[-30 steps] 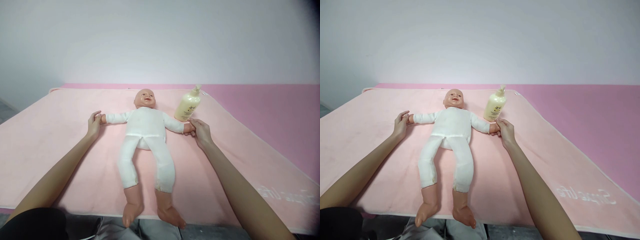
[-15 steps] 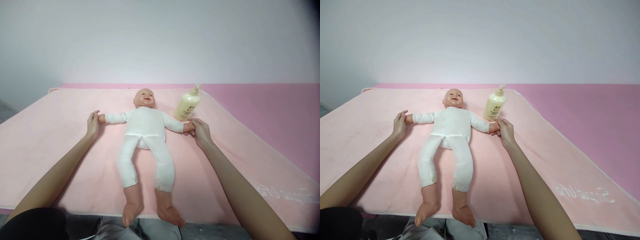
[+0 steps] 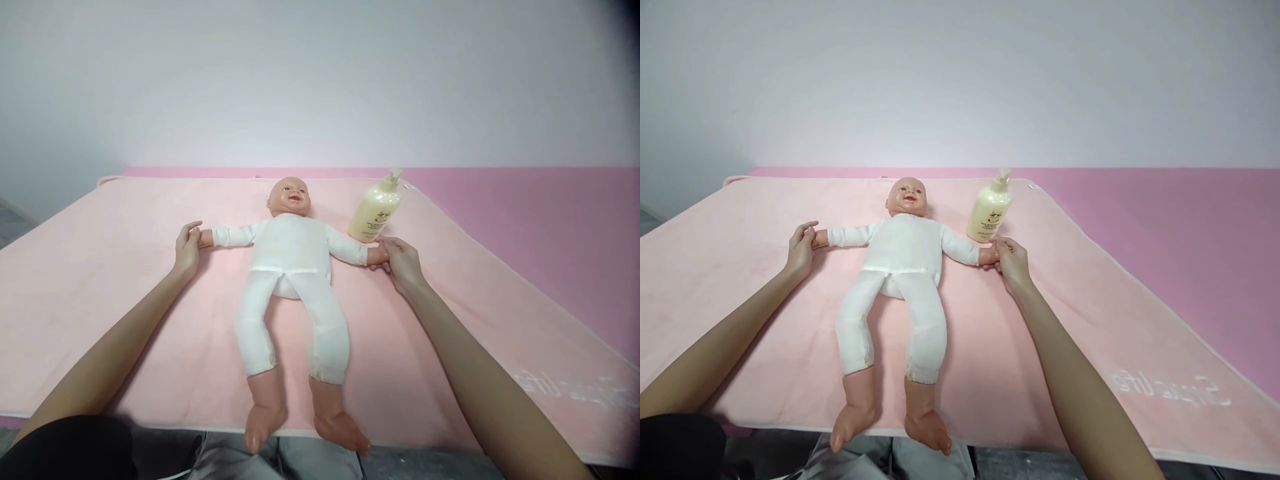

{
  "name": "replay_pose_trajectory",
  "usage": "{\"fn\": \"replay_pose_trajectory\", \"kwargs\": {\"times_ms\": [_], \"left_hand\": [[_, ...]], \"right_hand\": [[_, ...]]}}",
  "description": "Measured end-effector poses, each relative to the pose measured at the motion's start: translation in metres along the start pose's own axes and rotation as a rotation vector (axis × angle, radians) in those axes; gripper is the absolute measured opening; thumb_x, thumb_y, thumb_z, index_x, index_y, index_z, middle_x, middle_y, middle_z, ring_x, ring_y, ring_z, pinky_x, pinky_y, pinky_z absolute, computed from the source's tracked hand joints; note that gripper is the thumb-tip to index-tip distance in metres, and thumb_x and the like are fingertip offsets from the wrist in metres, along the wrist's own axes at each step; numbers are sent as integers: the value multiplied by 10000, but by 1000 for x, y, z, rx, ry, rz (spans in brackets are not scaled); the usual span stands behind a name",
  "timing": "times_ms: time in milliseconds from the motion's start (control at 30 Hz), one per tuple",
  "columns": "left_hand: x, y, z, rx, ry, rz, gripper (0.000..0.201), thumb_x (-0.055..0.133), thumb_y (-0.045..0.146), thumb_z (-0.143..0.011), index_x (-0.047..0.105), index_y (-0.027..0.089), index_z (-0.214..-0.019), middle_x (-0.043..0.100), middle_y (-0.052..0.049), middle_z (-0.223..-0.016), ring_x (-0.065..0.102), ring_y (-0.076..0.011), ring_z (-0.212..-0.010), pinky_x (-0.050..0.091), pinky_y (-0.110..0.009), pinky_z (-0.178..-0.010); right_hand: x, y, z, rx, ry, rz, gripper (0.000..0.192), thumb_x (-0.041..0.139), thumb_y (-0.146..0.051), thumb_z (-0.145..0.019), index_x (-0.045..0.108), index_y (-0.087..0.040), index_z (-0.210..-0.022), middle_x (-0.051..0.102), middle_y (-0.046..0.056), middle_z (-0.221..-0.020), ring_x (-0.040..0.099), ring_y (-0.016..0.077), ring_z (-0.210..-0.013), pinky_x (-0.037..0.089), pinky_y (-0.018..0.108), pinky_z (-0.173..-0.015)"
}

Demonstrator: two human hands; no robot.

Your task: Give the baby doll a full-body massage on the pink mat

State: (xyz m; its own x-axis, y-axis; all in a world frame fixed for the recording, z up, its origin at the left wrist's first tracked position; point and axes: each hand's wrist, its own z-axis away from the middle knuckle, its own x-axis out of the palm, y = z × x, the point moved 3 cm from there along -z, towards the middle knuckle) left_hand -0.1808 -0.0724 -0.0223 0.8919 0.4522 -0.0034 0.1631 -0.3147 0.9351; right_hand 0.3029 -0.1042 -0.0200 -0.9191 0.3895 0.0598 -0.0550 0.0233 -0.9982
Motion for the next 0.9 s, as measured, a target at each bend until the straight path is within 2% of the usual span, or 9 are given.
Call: {"fn": "replay_pose_trajectory", "kwargs": {"times_ms": [167,300,500,633,800,900], "left_hand": [[2,2,0,-54,12,29,318,553,471,-821,635,214,-991,587,-47,-891,596,-206,-920,537,-363,-832],[4,6,3,-70,-27,23,375,647,441,-758,620,212,-1053,608,-42,-906,607,-187,-871,531,-352,-819],[3,2,3,-52,-16,-16,298,638,427,-764,628,176,-923,638,-65,-934,611,-199,-909,525,-359,-842],[2,-1,1,-53,-15,3,282,603,440,-793,615,187,-917,648,-64,-937,612,-208,-932,530,-367,-852],[2,0,0,-57,-16,7,291,543,468,-828,613,200,-916,645,-58,-903,614,-208,-914,537,-370,-836],[3,5,2,-37,-2,9,295,562,463,-815,614,192,-920,641,-59,-899,619,-204,-903,534,-361,-826]], "right_hand": [[2,-3,4,-9,-15,-36,176,675,-328,-697,625,-180,-778,445,-68,-483,352,59,-315,360,209,-293],[1,-2,3,7,-22,-11,259,766,-298,-604,637,-181,-795,490,-65,-515,358,54,-320,419,236,-311],[0,3,-2,33,16,-5,142,692,-259,-662,635,-170,-756,539,-20,-601,520,111,-419,484,256,-348],[0,3,-3,22,31,-8,89,615,-245,-721,632,-168,-761,490,-36,-548,492,108,-391,471,254,-334],[0,0,0,-1,1,-34,159,624,-334,-752,622,-178,-781,430,-70,-483,361,63,-322,409,218,-310],[0,-3,3,12,-71,-7,219,683,-322,-688,624,-175,-838,483,-59,-484,413,87,-314,372,219,-298]]}}
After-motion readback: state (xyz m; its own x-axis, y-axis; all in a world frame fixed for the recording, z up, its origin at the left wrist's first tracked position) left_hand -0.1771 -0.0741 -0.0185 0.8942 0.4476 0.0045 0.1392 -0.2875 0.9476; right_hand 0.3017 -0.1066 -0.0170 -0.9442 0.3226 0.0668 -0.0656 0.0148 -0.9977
